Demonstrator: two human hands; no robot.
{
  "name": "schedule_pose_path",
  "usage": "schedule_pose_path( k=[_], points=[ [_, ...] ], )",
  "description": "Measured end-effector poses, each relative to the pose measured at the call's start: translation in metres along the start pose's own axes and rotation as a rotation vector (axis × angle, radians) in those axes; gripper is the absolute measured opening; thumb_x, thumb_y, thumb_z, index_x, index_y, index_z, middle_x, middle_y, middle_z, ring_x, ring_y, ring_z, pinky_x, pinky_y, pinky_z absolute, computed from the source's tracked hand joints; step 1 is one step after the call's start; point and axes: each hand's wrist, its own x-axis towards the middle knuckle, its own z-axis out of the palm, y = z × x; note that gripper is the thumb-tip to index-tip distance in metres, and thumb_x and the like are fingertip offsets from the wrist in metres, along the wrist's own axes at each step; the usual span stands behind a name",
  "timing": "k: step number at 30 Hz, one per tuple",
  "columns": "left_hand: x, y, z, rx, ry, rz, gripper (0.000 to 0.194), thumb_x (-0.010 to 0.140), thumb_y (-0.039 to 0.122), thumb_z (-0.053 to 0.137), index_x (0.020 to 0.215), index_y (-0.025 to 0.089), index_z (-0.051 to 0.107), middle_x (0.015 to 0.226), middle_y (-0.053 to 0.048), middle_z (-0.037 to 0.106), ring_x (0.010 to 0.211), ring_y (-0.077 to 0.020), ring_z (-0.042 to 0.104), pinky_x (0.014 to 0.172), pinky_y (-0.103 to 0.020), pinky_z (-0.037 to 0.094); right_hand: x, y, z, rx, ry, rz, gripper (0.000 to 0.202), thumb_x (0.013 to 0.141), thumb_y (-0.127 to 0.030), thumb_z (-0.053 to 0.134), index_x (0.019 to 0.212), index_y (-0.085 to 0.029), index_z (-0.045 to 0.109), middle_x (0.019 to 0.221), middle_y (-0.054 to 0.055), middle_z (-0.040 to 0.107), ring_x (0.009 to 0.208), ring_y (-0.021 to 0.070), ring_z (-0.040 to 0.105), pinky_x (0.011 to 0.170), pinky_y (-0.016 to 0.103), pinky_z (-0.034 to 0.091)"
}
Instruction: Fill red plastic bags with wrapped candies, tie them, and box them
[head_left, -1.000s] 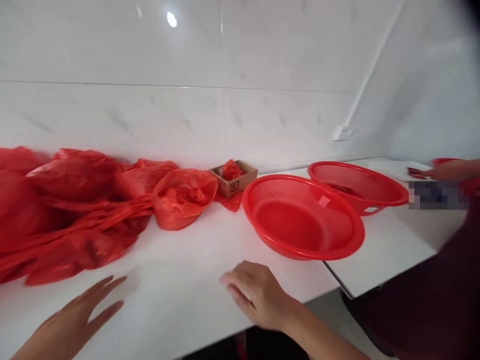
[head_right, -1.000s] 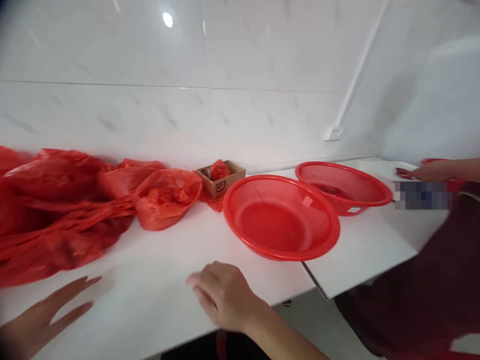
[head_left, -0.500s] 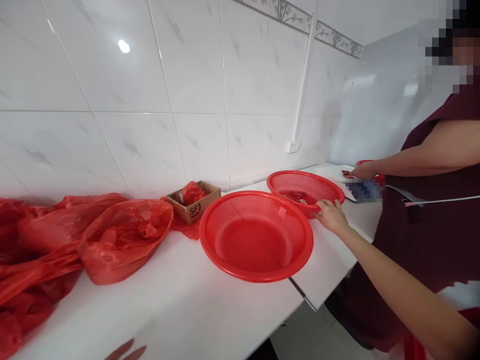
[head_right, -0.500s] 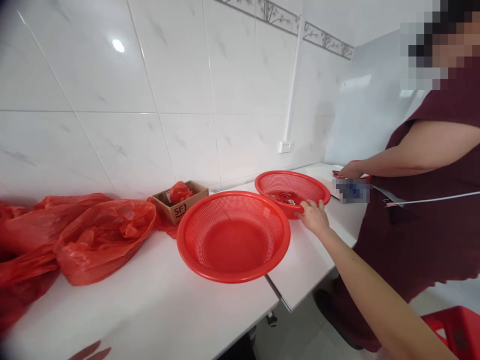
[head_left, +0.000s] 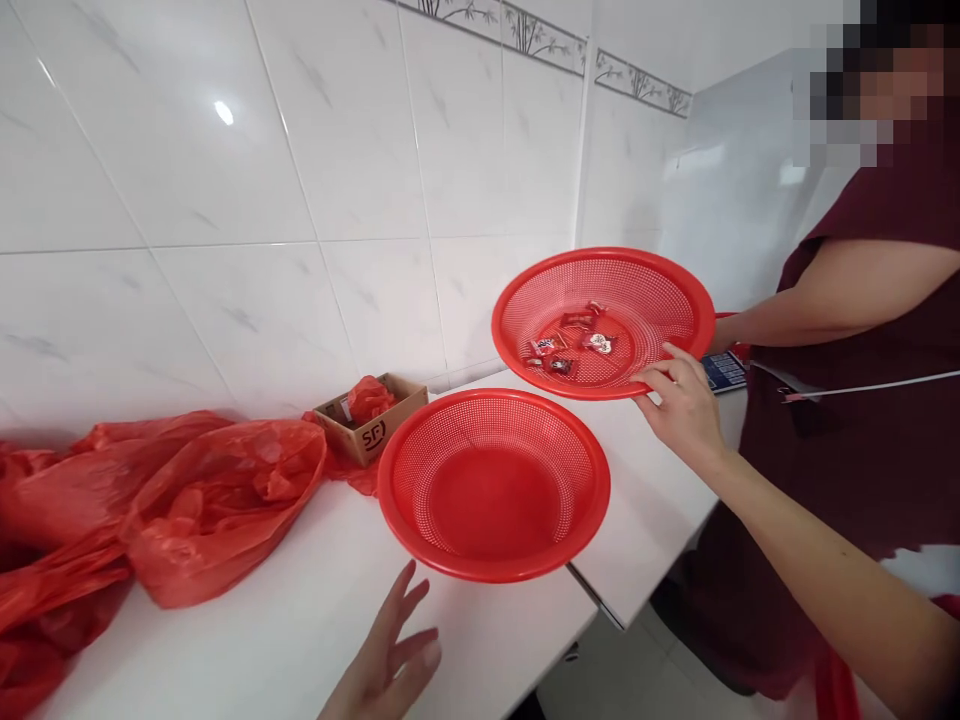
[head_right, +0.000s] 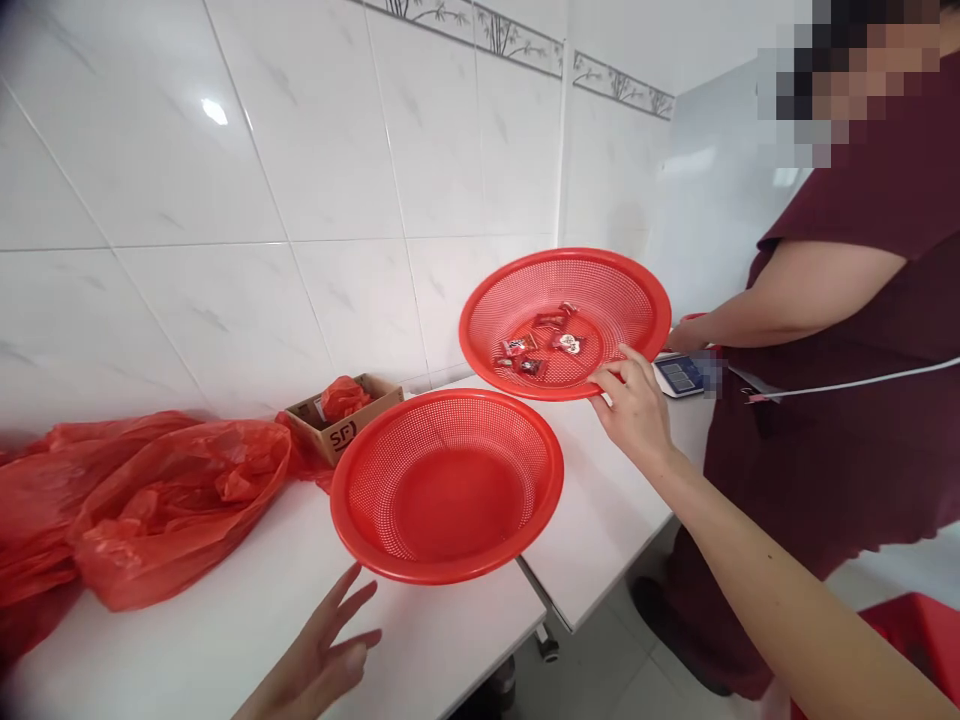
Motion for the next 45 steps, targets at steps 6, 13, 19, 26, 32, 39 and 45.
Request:
schedule_pose_path(
  k=[6, 13, 19, 26, 32, 39, 45],
  points=[
    [0.057, 0.054, 0.039, 0.082, -0.142, 0.019, 0.086, 0.087, 0.048, 0.054, 0.155, 0.024, 0.008, 0.162, -0.009, 0.015, 0.135, -0.0287, 0.042, 0.11, -0.04, 0.034, 0.009, -0.072, -0.052, 0.197, 0.028, -0.082, 0.016, 0.082, -0.013, 0.058, 0.091, -0.021, 0.068, 0.094, 0.007, 0.063, 0.126, 0.031, 0.049, 0.102, 0.052, 0.045],
    [0.046, 0.044, 0.06, 0.225, -0.306, 0.203, 0.067, 0.085, 0.041, 0.058, 0.147, 0.028, 0.037, 0.153, -0.007, 0.037, 0.131, -0.0302, 0.044, 0.102, -0.044, 0.043, 0.013, -0.154, -0.088, 0.526, -0.111, 0.041, 0.03, 0.079, -0.006, 0.055, 0.095, -0.029, 0.066, 0.094, 0.004, 0.063, 0.122, 0.0293, 0.053, 0.101, 0.053, 0.046],
    [0.014, -0.007, -0.006, 0.149, -0.012, 0.119, 0.044, 0.072, 0.061, 0.062, 0.096, 0.025, 0.071, 0.104, -0.011, 0.07, 0.12, -0.0354, 0.052, 0.101, -0.049, 0.044, -0.004, -0.204, -0.087, 0.879, -0.315, 0.123, 0.018, 0.082, -0.012, 0.061, 0.092, -0.028, 0.062, 0.09, 0.003, 0.064, 0.116, 0.0262, 0.057, 0.095, 0.045, 0.052],
    [-0.015, -0.019, -0.069, 0.105, 0.088, -0.001, 0.036, 0.079, 0.054, 0.057, 0.081, 0.02, 0.065, 0.08, -0.004, 0.063, 0.081, -0.0217, 0.058, 0.08, -0.037, 0.049, -0.033, -0.21, -0.057, 0.697, -0.4, 0.039, 0.017, 0.083, -0.013, 0.055, 0.091, -0.026, 0.063, 0.092, 0.005, 0.064, 0.122, 0.0269, 0.054, 0.089, 0.042, 0.053],
    [-0.021, -0.013, -0.099, 0.276, 0.246, 0.097, 0.029, 0.087, 0.046, 0.052, 0.089, 0.02, 0.067, 0.077, -0.001, 0.063, 0.076, -0.0175, 0.059, 0.073, -0.03, 0.048, -0.049, -0.199, -0.036, 0.341, -0.542, -0.012, 0.018, 0.086, -0.031, 0.052, 0.094, -0.029, 0.068, 0.108, 0.008, 0.066, 0.098, 0.0279, 0.066, 0.058, 0.036, 0.055],
    [0.015, -0.017, -0.149, 0.617, 0.957, 0.407, 0.033, 0.086, 0.036, 0.052, 0.11, 0.018, 0.065, 0.122, -0.015, 0.05, 0.117, -0.0312, 0.047, 0.101, -0.049, 0.037, -0.013, -0.223, -0.04, 0.272, -0.555, -0.121, 0.04, 0.078, -0.053, 0.062, 0.112, -0.032, 0.067, 0.124, 0.01, 0.063, 0.097, 0.0336, 0.067, 0.053, 0.039, 0.052],
    [0.034, -0.038, -0.167, 0.99, 1.193, 0.542, 0.028, 0.084, 0.029, 0.059, 0.111, 0.02, 0.063, 0.152, -0.017, 0.023, 0.143, -0.039, 0.015, 0.111, -0.059, 0.019, 0.068, -0.331, 0.007, 0.667, -0.825, -0.145, 0.021, 0.092, -0.032, 0.049, 0.104, -0.028, 0.067, 0.108, 0.005, 0.066, 0.096, 0.0221, 0.064, 0.078, 0.036, 0.05]
  ],
)
